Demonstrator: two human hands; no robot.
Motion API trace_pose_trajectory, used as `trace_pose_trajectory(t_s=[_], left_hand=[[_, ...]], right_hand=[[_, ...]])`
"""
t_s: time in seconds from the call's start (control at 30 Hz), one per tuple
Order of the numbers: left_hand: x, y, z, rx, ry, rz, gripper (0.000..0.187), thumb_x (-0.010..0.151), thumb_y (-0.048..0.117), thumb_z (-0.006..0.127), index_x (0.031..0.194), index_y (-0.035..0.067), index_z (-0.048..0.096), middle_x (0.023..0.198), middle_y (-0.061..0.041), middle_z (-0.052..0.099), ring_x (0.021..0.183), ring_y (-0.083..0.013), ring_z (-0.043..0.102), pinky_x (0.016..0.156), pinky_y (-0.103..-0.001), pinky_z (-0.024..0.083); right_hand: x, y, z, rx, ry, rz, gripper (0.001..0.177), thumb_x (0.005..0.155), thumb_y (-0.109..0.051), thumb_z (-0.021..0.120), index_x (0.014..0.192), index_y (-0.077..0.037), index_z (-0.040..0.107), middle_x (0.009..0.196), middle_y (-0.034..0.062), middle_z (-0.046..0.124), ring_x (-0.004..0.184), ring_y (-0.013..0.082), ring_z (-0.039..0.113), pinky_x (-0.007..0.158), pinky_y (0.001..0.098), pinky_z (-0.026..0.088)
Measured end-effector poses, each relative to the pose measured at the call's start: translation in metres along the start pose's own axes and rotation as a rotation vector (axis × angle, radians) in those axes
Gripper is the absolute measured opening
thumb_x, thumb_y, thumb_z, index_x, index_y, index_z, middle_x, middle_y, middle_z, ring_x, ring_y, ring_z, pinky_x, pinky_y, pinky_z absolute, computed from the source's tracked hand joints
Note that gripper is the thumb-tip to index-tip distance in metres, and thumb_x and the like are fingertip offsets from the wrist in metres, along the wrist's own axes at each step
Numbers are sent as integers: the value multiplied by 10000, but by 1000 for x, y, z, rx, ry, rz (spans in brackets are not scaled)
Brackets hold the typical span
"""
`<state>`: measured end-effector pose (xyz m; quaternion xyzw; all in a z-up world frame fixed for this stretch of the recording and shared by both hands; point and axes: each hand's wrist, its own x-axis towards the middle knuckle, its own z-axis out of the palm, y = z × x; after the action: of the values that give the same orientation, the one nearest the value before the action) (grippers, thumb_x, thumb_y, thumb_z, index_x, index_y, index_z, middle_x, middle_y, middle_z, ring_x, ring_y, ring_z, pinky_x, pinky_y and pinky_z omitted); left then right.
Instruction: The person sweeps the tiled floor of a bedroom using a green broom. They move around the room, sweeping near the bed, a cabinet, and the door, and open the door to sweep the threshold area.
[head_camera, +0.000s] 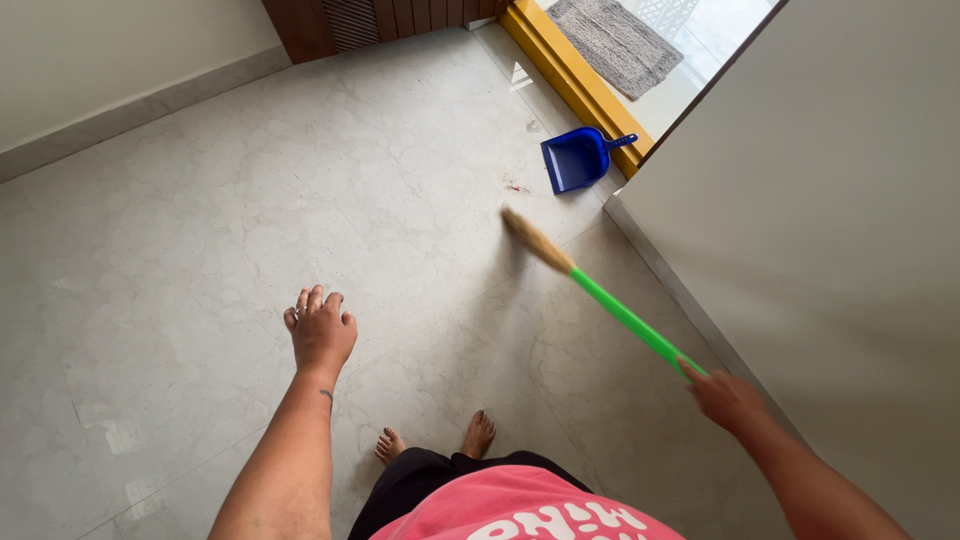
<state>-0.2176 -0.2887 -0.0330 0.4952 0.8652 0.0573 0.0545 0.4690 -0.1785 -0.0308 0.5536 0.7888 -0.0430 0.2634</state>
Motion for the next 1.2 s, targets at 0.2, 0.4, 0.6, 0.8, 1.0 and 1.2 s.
trace_pose_trajectory(t_s=[0.2, 0.4, 0.6, 0.8, 1.0, 1.2], left_hand=[[6, 2, -4, -16, 38, 35, 352, 929, 251, 587, 1251, 152, 688, 1550, -134, 484, 1508, -268, 330, 1198, -527, 219], [2, -17, -13, -17, 34, -28, 348, 924, 251, 578, 1240, 159, 691, 1553, -130, 479, 1508, -266, 324, 1192, -523, 215], [-8, -42, -28, -42, 68, -77, 336, 920, 249, 609, 1224, 134, 694, 1553, -132, 488, 1504, -274, 336, 1193, -523, 223], [-20, -77, -36, -55, 92, -128, 340, 919, 232, 615, 1232, 126, 690, 1547, -141, 488, 1506, -284, 340, 1189, -508, 235], [-26, -124, -36, -62, 88, -203, 339, 914, 235, 626, 1230, 133, 692, 1552, -131, 486, 1504, -277, 339, 1190, -530, 234], [0, -178, -34, -67, 71, -256, 347, 919, 251, 632, 1243, 143, 691, 1544, -127, 491, 1503, -272, 347, 1191, -522, 237]], right_hand=[[-27, -53, 26, 5, 19, -158, 654, 1009, -338, 514, 1586, -404, 213, 895, 130, 633, 665, 316, 704, 603, 459, 599], [-42, -140, 31, -100, -9, -616, 757, 969, -131, 561, 1608, -371, 233, 906, 127, 560, 648, 243, 637, 536, 402, 577], [-6, -233, -10, -198, -190, -653, 673, 1050, -204, 499, 1624, -396, 206, 1061, 207, 600, 781, 297, 689, 661, 432, 597], [68, -251, -44, 161, -186, -261, 615, 1050, -376, 541, 1606, -405, 280, 951, 171, 743, 760, 269, 688, 707, 454, 577], [128, -285, -136, 653, -234, 61, 672, 1010, -312, 609, 1612, -319, 310, 858, 139, 750, 563, 190, 649, 497, 356, 590], [79, -351, -161, 243, -128, -186, 716, 1078, -376, 483, 1655, -206, 93, 902, 188, 726, 560, 193, 633, 483, 351, 577]])
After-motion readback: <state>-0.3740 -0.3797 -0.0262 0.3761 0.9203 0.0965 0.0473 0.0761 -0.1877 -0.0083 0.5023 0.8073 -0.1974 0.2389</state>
